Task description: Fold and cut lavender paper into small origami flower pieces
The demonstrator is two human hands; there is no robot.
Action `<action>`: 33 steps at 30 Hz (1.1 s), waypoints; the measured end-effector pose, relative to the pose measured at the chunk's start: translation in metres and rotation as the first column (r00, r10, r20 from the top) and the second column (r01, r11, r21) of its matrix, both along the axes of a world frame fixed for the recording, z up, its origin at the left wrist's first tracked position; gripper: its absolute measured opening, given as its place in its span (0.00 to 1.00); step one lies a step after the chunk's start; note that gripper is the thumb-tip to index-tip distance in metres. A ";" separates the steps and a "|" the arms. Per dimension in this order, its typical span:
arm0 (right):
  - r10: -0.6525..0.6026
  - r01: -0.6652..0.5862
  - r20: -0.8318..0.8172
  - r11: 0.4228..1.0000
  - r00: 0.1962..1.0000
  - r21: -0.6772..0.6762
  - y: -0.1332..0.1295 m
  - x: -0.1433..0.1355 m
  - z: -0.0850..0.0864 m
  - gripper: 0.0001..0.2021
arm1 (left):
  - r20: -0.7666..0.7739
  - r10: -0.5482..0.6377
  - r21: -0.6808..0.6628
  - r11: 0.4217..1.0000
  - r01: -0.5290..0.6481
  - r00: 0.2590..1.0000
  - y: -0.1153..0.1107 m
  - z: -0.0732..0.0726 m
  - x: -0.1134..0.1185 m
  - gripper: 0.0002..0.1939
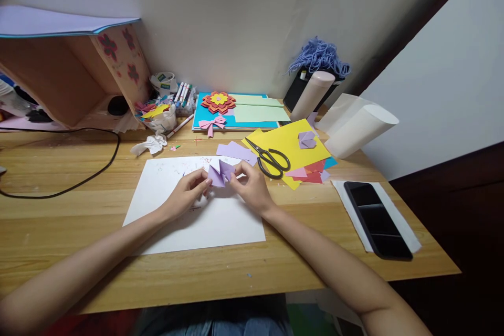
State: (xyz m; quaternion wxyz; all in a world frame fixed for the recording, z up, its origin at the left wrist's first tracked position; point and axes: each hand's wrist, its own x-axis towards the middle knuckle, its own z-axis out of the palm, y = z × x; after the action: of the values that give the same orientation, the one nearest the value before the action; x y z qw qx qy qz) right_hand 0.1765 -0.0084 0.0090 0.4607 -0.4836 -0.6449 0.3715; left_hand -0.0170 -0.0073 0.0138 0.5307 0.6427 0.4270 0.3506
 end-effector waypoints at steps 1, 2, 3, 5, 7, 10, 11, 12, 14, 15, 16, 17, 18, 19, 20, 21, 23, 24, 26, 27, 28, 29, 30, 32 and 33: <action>-0.007 0.004 -0.058 0.999 0.998 -0.052 0.002 0.001 -0.001 0.09 | 0.022 0.025 -0.012 1.000 -0.025 0.999 0.001 -0.001 -0.001 0.11; -0.017 0.004 -0.121 0.994 0.993 -0.105 0.005 0.002 -0.002 0.10 | 0.054 0.050 -0.026 0.998 -0.049 0.997 0.002 -0.001 -0.001 0.11; -0.032 0.004 -0.181 0.988 0.983 -0.153 0.008 0.003 -0.003 0.11 | 0.091 0.071 -0.041 0.997 -0.068 0.993 0.003 -0.002 -0.001 0.10; -0.069 0.005 -0.279 0.975 0.958 -0.222 0.014 0.005 -0.006 0.12 | 0.157 0.109 -0.072 0.993 -0.098 0.982 0.005 -0.001 -0.002 0.09; -0.097 -0.007 -0.364 0.962 0.926 -0.274 0.018 0.007 -0.008 0.13 | 0.192 0.153 -0.097 0.986 -0.137 0.969 0.006 -0.001 -0.002 0.08; -0.129 -0.063 -0.491 0.932 0.862 -0.356 0.020 0.007 -0.007 0.14 | 0.208 0.199 -0.133 0.976 -0.174 0.958 0.008 -0.002 -0.003 0.09; -0.136 -0.084 -0.521 0.923 0.842 -0.376 0.020 0.006 -0.006 0.15 | 0.212 0.204 -0.151 0.973 -0.174 0.956 0.008 -0.003 -0.003 0.09; -0.138 -0.104 -0.543 0.914 0.829 -0.391 0.020 0.006 -0.006 0.15 | 0.220 0.206 -0.176 0.970 -0.168 0.954 0.009 -0.005 -0.004 0.09; -0.132 -0.134 -0.556 0.902 0.821 -0.411 0.019 0.005 -0.005 0.15 | 0.258 0.209 -0.238 0.960 -0.147 0.943 0.009 -0.006 -0.004 0.09; -0.127 -0.142 -0.553 0.897 0.824 -0.419 0.018 0.005 -0.005 0.14 | 0.290 0.211 -0.270 0.954 -0.132 0.933 0.010 -0.007 -0.003 0.09; -0.125 -0.147 -0.548 0.893 0.827 -0.425 0.018 0.005 -0.006 0.14 | 0.329 0.215 -0.298 0.948 -0.115 0.919 0.010 -0.007 -0.003 0.10; -0.125 -0.148 -0.544 0.891 0.829 -0.430 0.018 0.005 -0.007 0.15 | 0.367 0.222 -0.320 0.942 -0.101 0.903 0.010 -0.006 -0.003 0.10; -0.127 -0.147 -0.542 0.889 0.830 -0.433 0.018 0.005 -0.007 0.15 | 0.400 0.229 -0.335 0.938 -0.091 0.887 0.011 -0.006 -0.002 0.10; -0.131 -0.145 -0.542 0.888 0.830 -0.436 0.018 0.006 -0.007 0.15 | 0.424 0.237 -0.345 0.935 -0.087 0.874 0.011 -0.006 -0.002 0.10; -0.134 -0.144 -0.543 0.887 0.829 -0.438 0.018 0.006 -0.007 0.15 | 0.439 0.243 -0.350 0.933 -0.085 0.865 0.011 -0.005 -0.002 0.11; -0.133 -0.146 -0.544 0.886 0.829 -0.440 0.018 0.006 -0.007 0.16 | 0.444 0.245 -0.349 0.933 -0.085 0.862 0.011 -0.005 -0.002 0.11; -0.127 -0.157 -0.545 0.882 0.829 -0.444 0.018 0.006 -0.007 0.16 | 0.434 0.234 -0.332 0.939 -0.087 0.870 0.011 -0.006 -0.002 0.11; -0.119 -0.166 -0.545 0.880 0.830 -0.445 0.018 0.006 -0.007 0.14 | 0.418 0.221 -0.316 0.945 -0.087 0.881 0.010 -0.007 -0.002 0.11; -0.097 -0.192 -0.550 0.875 0.830 -0.444 0.017 0.005 -0.008 0.11 | 0.363 0.178 -0.274 0.958 -0.078 0.915 0.009 -0.009 -0.003 0.11; -0.084 -0.207 -0.552 0.872 0.830 -0.444 0.017 0.004 -0.009 0.10 | 0.333 0.152 -0.251 0.966 -0.068 0.931 0.008 -0.009 -0.003 0.11; -0.070 -0.223 -0.552 0.868 0.831 -0.444 0.016 0.004 -0.010 0.12 | 0.308 0.124 -0.229 0.972 -0.053 0.943 0.007 -0.010 -0.003 0.12; -0.054 -0.238 -0.550 0.863 0.834 -0.446 0.015 0.003 -0.010 0.14 | 0.288 0.101 -0.209 0.977 -0.041 0.952 0.007 -0.010 -0.003 0.12; -0.040 -0.251 -0.546 0.858 0.837 -0.448 0.014 0.002 -0.011 0.15 | 0.274 0.084 -0.193 0.981 -0.030 0.958 0.006 -0.009 -0.003 0.12; -0.022 -0.270 -0.543 0.850 0.839 -0.452 0.013 0.001 -0.010 0.16 | 0.264 0.070 -0.180 0.983 -0.023 0.962 0.005 -0.009 -0.003 0.13; -0.021 -0.276 -0.548 0.847 0.836 -0.454 0.012 0.000 -0.009 0.16 | 0.261 0.073 -0.181 0.983 -0.025 0.963 0.006 -0.009 -0.004 0.13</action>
State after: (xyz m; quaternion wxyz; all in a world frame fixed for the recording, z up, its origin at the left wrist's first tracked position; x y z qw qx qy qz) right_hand 0.1766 0.0037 0.0002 0.4478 -0.4204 -0.3995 0.6806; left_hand -0.0205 -0.0017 0.0051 0.6291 0.5296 0.3968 0.4078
